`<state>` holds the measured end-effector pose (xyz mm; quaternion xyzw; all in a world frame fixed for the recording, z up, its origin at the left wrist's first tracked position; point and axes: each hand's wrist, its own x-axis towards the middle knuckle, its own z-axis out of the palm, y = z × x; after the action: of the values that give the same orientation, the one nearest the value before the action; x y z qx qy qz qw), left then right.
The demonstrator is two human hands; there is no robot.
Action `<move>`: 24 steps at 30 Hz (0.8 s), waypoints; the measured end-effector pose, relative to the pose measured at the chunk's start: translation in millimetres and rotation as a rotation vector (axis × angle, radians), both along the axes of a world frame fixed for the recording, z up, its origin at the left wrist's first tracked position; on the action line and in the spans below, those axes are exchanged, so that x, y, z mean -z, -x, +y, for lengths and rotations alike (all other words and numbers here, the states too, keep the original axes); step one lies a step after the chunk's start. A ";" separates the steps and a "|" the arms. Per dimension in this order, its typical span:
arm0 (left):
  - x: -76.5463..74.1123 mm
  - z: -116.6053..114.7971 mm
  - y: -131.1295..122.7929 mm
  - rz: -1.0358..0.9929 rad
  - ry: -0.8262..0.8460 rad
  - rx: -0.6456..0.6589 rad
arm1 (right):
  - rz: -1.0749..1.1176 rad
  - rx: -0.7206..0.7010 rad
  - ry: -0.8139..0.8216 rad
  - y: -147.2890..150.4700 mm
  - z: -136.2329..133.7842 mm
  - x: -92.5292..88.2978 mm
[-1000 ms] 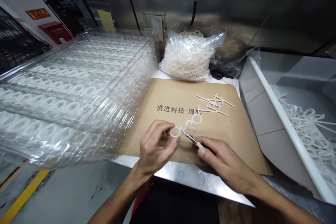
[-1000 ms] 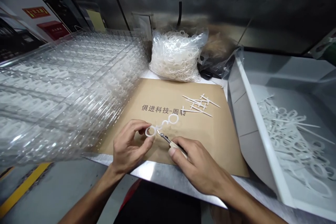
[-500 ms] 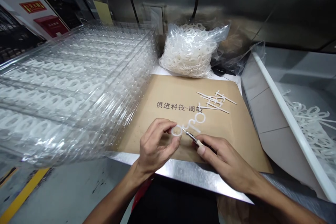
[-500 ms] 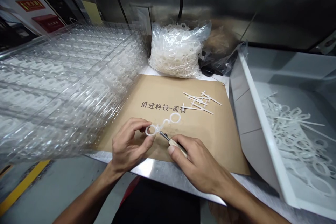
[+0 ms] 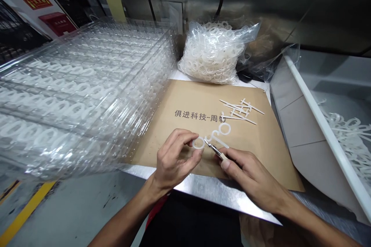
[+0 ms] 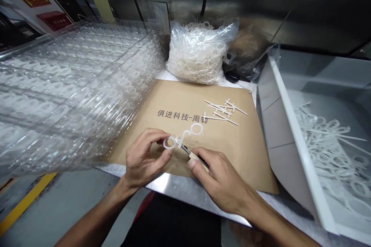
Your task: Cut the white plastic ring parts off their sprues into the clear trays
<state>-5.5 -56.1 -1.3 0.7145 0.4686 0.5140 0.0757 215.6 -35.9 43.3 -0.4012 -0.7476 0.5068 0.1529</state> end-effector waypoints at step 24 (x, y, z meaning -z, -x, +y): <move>-0.7 0.7 -0.9 -0.007 -0.006 0.049 | -0.023 0.000 -0.016 -1.4 -1.2 1.9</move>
<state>-4.6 -55.4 -0.7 0.7242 0.4492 0.5158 0.0877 216.9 -37.1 41.5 -0.4058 -0.7532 0.4963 0.1477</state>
